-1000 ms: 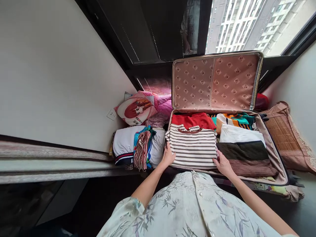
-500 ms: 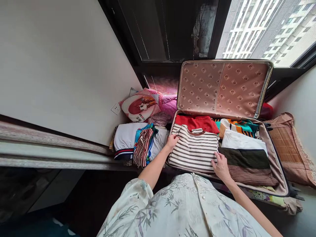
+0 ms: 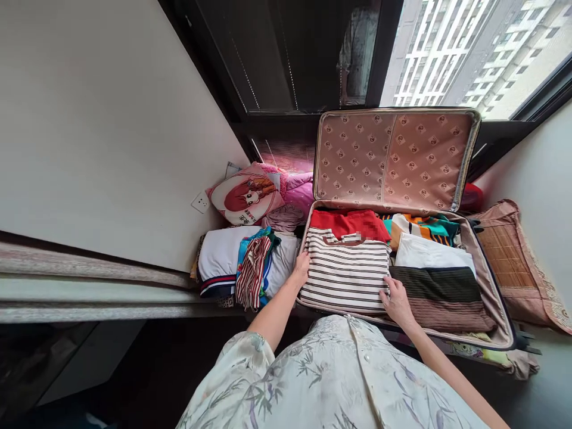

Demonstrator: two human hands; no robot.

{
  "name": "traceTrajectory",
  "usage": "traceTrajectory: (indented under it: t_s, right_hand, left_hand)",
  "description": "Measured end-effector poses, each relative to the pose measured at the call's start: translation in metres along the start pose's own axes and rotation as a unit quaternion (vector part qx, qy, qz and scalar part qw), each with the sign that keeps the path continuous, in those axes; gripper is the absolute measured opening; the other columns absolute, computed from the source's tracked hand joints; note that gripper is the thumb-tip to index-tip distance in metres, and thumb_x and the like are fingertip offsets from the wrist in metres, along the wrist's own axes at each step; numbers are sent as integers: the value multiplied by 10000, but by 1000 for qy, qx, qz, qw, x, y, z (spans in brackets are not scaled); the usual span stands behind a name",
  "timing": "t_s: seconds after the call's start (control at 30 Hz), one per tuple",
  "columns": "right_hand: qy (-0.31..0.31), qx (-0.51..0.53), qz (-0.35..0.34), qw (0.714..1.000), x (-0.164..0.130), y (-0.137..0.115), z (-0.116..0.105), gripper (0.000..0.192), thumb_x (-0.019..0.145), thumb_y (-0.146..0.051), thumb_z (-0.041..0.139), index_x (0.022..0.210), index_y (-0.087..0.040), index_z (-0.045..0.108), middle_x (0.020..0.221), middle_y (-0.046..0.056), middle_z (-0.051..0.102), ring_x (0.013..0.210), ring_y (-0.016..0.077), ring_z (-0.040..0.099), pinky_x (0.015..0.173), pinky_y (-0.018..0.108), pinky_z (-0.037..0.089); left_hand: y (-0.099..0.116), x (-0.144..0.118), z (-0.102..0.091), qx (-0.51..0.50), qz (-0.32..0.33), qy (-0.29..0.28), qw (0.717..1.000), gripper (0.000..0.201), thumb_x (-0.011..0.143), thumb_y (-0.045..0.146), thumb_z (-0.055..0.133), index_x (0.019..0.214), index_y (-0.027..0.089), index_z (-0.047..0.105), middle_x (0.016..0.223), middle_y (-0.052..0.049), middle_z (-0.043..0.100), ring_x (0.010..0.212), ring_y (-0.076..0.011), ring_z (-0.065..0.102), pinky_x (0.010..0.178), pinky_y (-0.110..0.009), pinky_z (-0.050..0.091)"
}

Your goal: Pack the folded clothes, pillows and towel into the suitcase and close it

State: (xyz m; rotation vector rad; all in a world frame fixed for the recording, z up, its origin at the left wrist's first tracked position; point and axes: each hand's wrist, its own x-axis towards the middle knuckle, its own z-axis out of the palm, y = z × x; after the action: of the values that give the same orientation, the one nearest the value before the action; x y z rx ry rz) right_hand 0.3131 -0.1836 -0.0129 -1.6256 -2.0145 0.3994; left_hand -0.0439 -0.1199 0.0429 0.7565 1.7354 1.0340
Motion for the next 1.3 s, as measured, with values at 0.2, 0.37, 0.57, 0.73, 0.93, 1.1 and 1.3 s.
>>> traceTrajectory:
  t_s: [0.2, 0.37, 0.57, 0.73, 0.93, 1.1, 1.3]
  right_hand:
    - [-6, -73, 17, 997, 4, -17, -14, 456, 945, -327, 469, 1363, -174, 565, 1303, 197, 571, 1171, 328, 551, 944, 478, 497]
    - [-17, -179, -39, 983, 14, -52, -32, 563, 1004, -434, 472, 1526, -222, 478, 1624, 210, 351, 1474, 384, 340, 1077, 533, 386]
    - [-88, -228, -85, 966, 18, -55, -2, 676, 961, -486, 567, 1602, -383, 376, 1728, 111, 189, 1551, 399, 218, 1168, 552, 262]
    - [-73, -244, -93, 962, 15, -56, 9, 735, 976, -490, 546, 1643, -383, 258, 1744, 125, 104, 1570, 435, 145, 1166, 599, 245]
    - [-112, -223, -149, 957, 12, -85, 21, 804, 1001, -477, 483, 1647, -432, 6, 1756, 73, 5, 1591, 416, 73, 1181, 645, 178]
    - [-123, -239, -146, 952, 10, -81, 37, 740, 1012, -495, 409, 1664, -386, 75, 1752, 118, 2, 1596, 406, 45, 1177, 669, 161]
    - [-133, -250, -152, 947, 13, -66, 43, 622, 943, -547, 465, 1527, -338, 511, 1712, 150, 226, 1585, 431, 90, 1159, 685, 201]
  left_hand:
    - [6, -29, 19, 303, 187, 78, 931, 595, 923, 258, 573, 1489, 94, 495, 1626, -220, 367, 1529, -350, 308, 1235, -498, 288]
    - [-2, -36, 26, 546, 292, 22, 785, 739, 973, 442, 560, 1610, 133, 349, 1716, -185, 182, 1594, -386, 96, 1273, -574, 147]
    - [-23, -27, 17, 584, 216, -23, 782, 815, 995, 498, 509, 1641, 70, 255, 1711, -246, 116, 1595, -385, 98, 1281, -538, 126]
    - [-32, -43, 30, 556, 276, -93, 779, 951, 920, 681, 546, 1670, 211, 198, 1734, -176, -45, 1589, -423, -70, 1240, -672, 9]
    - [-40, -43, 29, 521, 222, -174, 806, 961, 906, 745, 508, 1670, 264, 180, 1731, -175, -82, 1577, -454, -101, 1190, -747, -7]
    - [-43, -45, 18, 465, 280, -179, 821, 930, 899, 731, 538, 1655, 270, 256, 1736, -176, 3, 1582, -451, -42, 1205, -726, 57]
    - [-41, -40, -79, 350, 257, 110, 894, 823, 921, 590, 615, 1594, 185, 368, 1646, -205, 299, 1528, -363, 273, 1237, -524, 267]
